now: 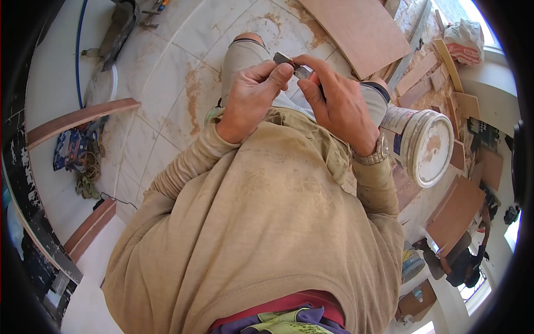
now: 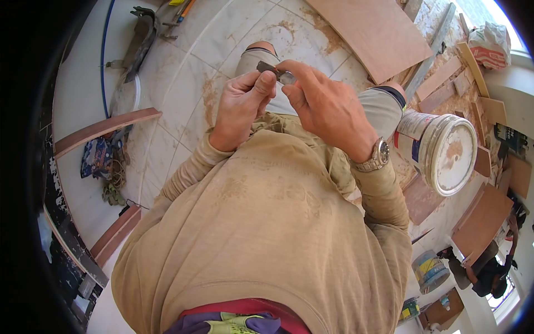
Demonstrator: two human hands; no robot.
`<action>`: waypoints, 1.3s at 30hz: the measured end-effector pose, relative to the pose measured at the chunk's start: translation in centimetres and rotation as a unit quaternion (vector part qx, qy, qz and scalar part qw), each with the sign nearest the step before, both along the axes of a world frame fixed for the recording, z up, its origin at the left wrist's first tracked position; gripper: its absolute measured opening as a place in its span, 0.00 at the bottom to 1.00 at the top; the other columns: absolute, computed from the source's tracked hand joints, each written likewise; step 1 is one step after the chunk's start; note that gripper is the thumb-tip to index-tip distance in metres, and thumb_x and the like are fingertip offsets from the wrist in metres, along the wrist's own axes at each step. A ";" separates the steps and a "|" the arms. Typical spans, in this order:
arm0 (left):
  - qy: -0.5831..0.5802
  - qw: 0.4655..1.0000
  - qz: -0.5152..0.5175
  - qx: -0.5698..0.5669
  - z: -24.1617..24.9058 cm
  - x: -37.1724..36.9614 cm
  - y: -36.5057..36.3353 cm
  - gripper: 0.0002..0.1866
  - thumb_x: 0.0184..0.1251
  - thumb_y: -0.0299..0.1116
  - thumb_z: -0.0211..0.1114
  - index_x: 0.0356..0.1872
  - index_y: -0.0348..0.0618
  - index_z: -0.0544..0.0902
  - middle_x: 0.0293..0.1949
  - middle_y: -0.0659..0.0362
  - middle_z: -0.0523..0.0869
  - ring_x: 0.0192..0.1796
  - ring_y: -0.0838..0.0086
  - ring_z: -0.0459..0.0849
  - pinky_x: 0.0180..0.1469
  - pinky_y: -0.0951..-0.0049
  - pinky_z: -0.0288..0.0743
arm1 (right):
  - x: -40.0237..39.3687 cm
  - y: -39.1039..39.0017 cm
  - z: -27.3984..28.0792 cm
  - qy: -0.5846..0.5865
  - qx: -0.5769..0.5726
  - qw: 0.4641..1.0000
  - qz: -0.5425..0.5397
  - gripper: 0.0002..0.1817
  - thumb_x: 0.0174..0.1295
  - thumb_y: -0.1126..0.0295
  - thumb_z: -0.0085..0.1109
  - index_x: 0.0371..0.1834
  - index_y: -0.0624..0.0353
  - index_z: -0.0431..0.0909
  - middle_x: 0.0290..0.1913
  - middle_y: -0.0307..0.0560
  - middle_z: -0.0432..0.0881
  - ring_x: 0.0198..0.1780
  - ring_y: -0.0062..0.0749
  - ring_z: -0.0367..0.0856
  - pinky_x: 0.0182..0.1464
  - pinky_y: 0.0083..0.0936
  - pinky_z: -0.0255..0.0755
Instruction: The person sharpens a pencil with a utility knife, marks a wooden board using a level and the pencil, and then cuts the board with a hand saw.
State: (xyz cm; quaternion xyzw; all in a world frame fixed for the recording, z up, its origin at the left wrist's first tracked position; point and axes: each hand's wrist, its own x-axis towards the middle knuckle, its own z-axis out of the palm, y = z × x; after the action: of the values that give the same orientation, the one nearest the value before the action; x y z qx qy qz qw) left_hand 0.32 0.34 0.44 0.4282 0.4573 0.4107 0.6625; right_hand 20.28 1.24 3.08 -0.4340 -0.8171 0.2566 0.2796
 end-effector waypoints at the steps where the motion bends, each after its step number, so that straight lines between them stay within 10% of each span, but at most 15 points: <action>1: -0.002 1.000 0.004 0.003 -0.1 0.1 0.0 0.18 0.81 0.44 0.62 0.56 0.40 0.86 0.29 0.73 0.76 0.29 0.91 0.64 0.29 0.86 0.59 | 0.0 0.0 0.1 -0.001 -0.015 1.000 -0.004 0.21 0.74 0.65 0.58 0.68 0.51 0.69 0.32 0.47 0.86 0.28 0.46 0.84 0.28 0.39 0.74; 8: -0.106 0.994 0.007 -0.030 0.6 0.4 -0.2 0.18 0.80 0.46 0.63 0.39 0.41 0.87 0.25 0.73 0.72 0.28 0.91 0.63 0.27 0.84 0.58 | -0.1 -0.2 1.2 0.015 -0.074 0.997 -0.001 0.20 0.73 0.66 0.59 0.66 0.51 0.72 0.32 0.47 0.86 0.28 0.46 0.84 0.28 0.38 0.74; 20: -0.106 0.994 0.013 -0.010 0.2 0.3 0.1 0.22 0.81 0.39 0.61 0.70 0.45 0.78 0.37 0.69 0.79 0.26 0.88 0.64 0.25 0.86 0.59 | 0.7 0.6 0.1 0.132 -0.099 0.981 -0.103 0.22 0.73 0.67 0.60 0.68 0.57 0.70 0.29 0.47 0.81 0.28 0.45 0.81 0.30 0.37 0.72; 39: -0.207 0.976 -0.051 -0.039 -0.8 0.1 0.2 0.26 0.82 0.41 0.60 0.74 0.40 0.72 0.27 0.73 0.65 0.25 0.89 0.60 0.26 0.84 0.55 | -0.3 -0.3 0.8 0.020 -0.064 0.998 0.004 0.26 0.74 0.65 0.59 0.73 0.51 0.65 0.30 0.45 0.83 0.27 0.46 0.83 0.28 0.38 0.73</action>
State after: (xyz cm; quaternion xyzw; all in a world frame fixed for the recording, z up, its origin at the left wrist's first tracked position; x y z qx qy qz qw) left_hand 0.43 0.58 -0.32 0.3306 0.3034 0.4379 0.7790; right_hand 20.01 0.96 3.86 -0.4422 -0.7950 0.3185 0.2664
